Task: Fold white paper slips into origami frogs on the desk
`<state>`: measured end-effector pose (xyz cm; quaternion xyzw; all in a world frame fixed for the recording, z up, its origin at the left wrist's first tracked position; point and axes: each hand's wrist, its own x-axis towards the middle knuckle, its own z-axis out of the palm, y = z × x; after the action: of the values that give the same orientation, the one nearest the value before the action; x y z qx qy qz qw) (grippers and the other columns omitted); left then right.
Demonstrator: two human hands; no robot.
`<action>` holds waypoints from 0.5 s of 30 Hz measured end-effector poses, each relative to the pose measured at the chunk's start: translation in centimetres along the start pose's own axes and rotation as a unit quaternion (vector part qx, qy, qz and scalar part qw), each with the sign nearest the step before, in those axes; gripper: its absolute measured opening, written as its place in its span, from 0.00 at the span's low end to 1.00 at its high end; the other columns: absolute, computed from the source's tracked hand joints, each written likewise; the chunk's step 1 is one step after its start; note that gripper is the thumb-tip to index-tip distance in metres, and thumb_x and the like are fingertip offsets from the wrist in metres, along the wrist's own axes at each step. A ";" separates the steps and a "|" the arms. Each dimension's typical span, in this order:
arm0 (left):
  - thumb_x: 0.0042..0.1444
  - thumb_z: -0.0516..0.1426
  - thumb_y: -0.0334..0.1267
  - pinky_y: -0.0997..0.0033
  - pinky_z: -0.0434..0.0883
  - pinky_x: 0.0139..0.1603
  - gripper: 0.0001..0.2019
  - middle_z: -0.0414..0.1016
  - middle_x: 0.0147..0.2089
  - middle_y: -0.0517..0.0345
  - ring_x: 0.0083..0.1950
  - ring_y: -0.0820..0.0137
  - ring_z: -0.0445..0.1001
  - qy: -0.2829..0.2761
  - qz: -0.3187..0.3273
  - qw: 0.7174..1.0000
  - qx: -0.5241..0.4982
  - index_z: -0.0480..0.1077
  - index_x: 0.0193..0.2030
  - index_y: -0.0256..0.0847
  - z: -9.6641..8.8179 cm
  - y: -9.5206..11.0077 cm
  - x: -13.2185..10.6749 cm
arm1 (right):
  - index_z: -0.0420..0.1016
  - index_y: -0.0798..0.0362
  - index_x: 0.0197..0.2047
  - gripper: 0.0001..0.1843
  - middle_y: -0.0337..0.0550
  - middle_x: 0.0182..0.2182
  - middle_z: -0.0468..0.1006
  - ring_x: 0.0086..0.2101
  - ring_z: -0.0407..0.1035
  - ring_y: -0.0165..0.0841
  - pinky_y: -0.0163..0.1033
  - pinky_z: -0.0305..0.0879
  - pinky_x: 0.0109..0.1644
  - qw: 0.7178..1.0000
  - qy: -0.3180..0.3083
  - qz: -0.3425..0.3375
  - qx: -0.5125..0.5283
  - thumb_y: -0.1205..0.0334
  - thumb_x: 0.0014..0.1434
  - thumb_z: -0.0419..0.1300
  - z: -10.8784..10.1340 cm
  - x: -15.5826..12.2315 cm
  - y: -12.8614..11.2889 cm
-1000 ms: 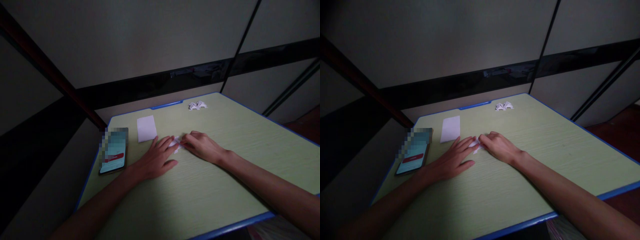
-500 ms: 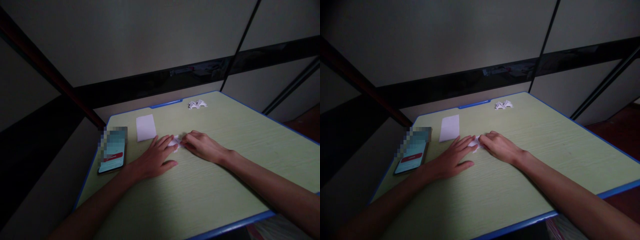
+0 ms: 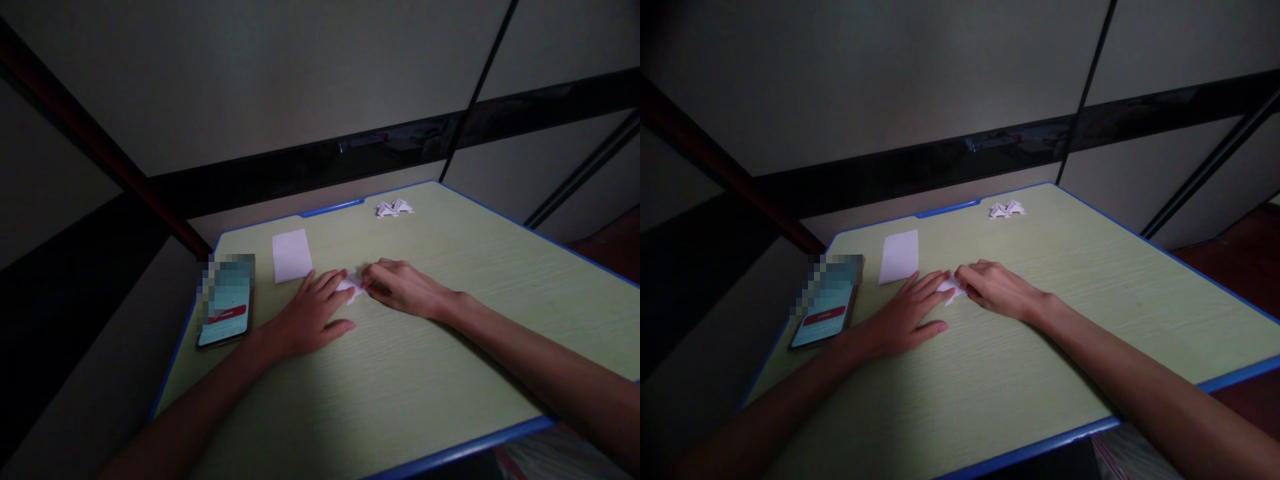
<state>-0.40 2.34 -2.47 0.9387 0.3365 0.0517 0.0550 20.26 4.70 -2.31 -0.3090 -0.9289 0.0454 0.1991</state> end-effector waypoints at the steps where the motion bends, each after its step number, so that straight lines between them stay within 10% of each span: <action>1: 0.54 0.44 0.48 0.52 0.42 0.59 0.25 0.49 0.61 0.44 0.62 0.63 0.43 0.000 0.001 1.000 0.004 0.53 0.56 0.37 0.0 0.0 0.0 | 0.63 0.57 0.32 0.05 0.43 0.25 0.69 0.27 0.61 0.28 0.33 0.58 0.31 1.000 -0.002 -0.003 -0.004 0.70 0.54 0.47 0.0 0.0 0.0; 15: 0.54 0.43 0.47 0.55 0.41 0.60 0.29 0.45 0.62 0.45 0.63 0.63 0.41 -0.002 -0.005 1.000 -0.003 0.43 0.60 0.35 0.0 0.5 0.1 | 0.63 0.56 0.32 0.09 0.42 0.24 0.65 0.26 0.57 0.28 0.33 0.55 0.31 0.998 -0.024 -0.042 -0.046 0.67 0.57 0.44 -0.1 0.1 0.1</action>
<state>0.00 1.97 -2.41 0.9370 0.3405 0.0503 0.0591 20.29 4.83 -2.20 -0.2777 -0.9465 0.0021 0.1642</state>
